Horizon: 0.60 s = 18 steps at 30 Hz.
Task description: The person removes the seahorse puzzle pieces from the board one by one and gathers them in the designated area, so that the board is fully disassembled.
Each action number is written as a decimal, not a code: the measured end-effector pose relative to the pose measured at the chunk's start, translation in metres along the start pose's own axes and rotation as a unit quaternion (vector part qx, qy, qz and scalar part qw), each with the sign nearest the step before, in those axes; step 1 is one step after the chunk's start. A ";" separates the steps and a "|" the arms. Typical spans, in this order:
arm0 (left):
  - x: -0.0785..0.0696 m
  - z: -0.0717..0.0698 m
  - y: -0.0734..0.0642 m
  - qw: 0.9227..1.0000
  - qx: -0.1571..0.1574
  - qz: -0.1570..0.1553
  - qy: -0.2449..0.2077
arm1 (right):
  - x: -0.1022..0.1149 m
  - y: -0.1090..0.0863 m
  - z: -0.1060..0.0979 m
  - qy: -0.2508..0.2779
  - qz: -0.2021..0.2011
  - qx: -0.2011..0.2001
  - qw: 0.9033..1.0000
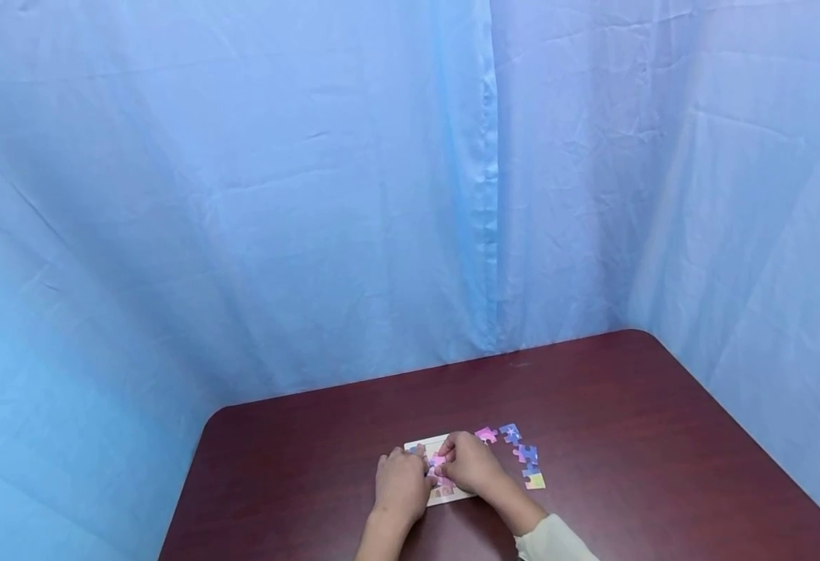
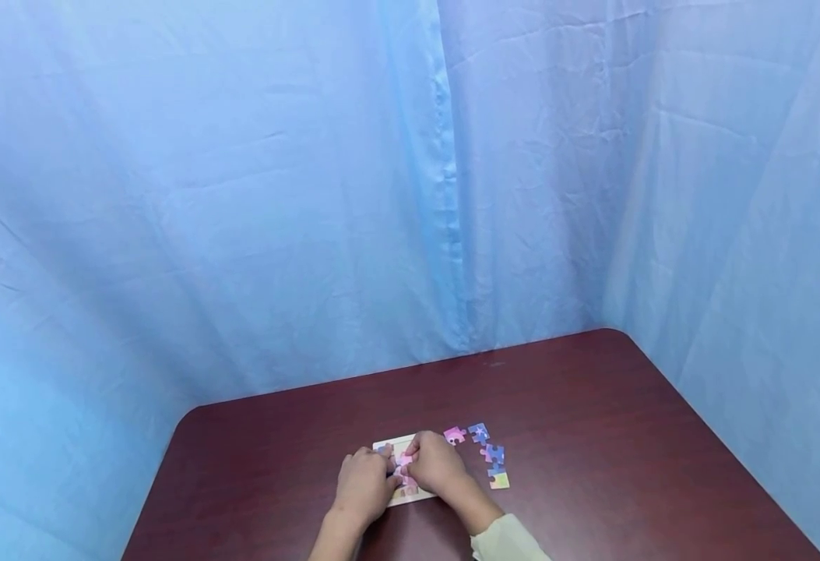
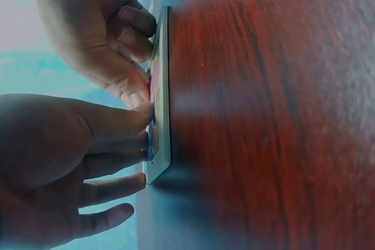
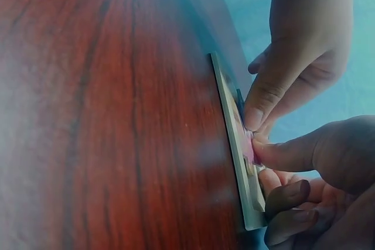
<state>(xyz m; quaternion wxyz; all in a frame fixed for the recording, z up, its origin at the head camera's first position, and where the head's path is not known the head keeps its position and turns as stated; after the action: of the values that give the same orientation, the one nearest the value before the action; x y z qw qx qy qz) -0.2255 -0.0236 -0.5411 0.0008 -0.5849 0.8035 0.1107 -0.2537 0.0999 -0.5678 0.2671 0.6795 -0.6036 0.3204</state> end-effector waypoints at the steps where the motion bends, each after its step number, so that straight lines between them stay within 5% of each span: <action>1: -0.001 0.000 0.000 1.000 -0.004 0.002 0.006 | -0.001 0.000 0.000 0.002 0.000 0.001 1.000; 18: 0.002 0.000 0.004 1.000 0.000 -0.013 0.007 | -0.002 0.004 0.000 0.054 -0.005 0.026 0.998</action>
<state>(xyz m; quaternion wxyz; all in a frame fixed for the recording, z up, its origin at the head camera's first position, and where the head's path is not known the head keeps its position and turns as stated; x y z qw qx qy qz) -0.2295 -0.0244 -0.5411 -0.0032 -0.5964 0.7956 0.1064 -0.2574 0.1006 -0.5691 0.2831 0.6709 -0.5763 0.3710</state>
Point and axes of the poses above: each hand's wrist, its own y-axis towards the middle knuckle, its own z-axis out of the palm, x = y × z, the point moved 7 cm from there along y, towards the middle knuckle
